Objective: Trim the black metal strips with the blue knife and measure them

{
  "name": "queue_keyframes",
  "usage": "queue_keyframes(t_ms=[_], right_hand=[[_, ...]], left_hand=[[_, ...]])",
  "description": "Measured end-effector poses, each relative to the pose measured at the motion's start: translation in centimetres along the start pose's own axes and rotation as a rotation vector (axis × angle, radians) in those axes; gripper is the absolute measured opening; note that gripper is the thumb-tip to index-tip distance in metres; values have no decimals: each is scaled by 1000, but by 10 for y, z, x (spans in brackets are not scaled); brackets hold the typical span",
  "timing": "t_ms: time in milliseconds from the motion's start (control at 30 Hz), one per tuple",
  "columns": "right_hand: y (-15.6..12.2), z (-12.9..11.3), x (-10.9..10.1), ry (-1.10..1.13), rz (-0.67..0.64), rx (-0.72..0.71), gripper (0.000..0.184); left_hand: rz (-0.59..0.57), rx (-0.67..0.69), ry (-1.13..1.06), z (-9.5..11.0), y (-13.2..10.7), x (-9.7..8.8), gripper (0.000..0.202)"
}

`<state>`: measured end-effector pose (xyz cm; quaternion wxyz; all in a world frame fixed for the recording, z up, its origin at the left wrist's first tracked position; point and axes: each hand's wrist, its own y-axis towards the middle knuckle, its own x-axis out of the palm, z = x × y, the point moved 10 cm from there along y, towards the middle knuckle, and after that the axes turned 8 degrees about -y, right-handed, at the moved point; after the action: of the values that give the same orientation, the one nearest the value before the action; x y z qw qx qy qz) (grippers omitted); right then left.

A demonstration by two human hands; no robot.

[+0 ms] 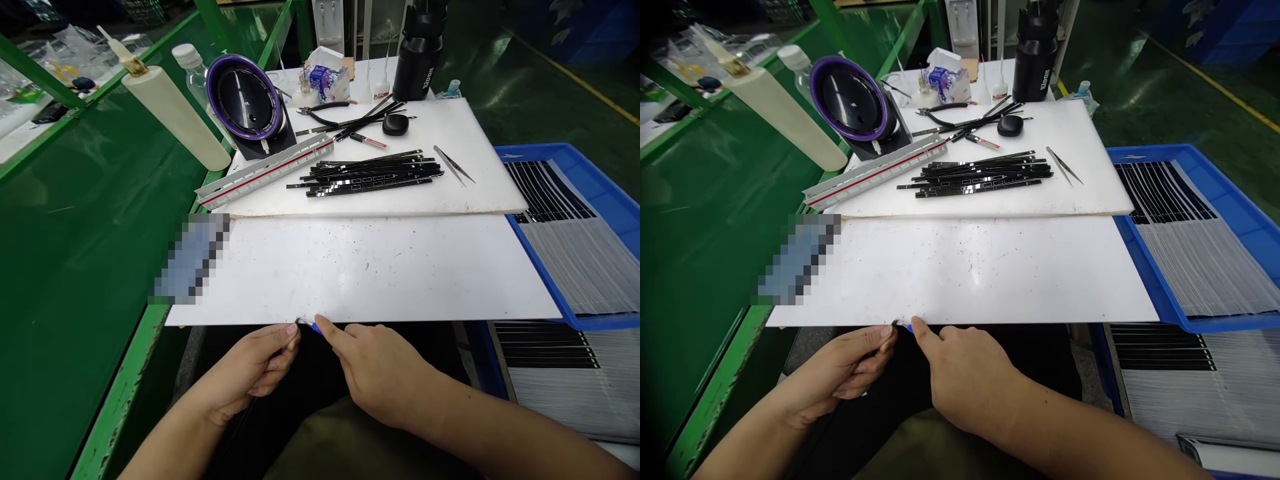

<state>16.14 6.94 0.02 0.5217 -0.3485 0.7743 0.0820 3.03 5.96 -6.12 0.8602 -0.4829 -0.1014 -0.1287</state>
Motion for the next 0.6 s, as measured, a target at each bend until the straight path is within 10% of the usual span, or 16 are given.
queue_keyframes(t_ms=[600], right_hand=[[1, 1, -2, 122, 9, -6, 60]], left_hand=[[-13, -10, -23, 0, 0, -1, 41]])
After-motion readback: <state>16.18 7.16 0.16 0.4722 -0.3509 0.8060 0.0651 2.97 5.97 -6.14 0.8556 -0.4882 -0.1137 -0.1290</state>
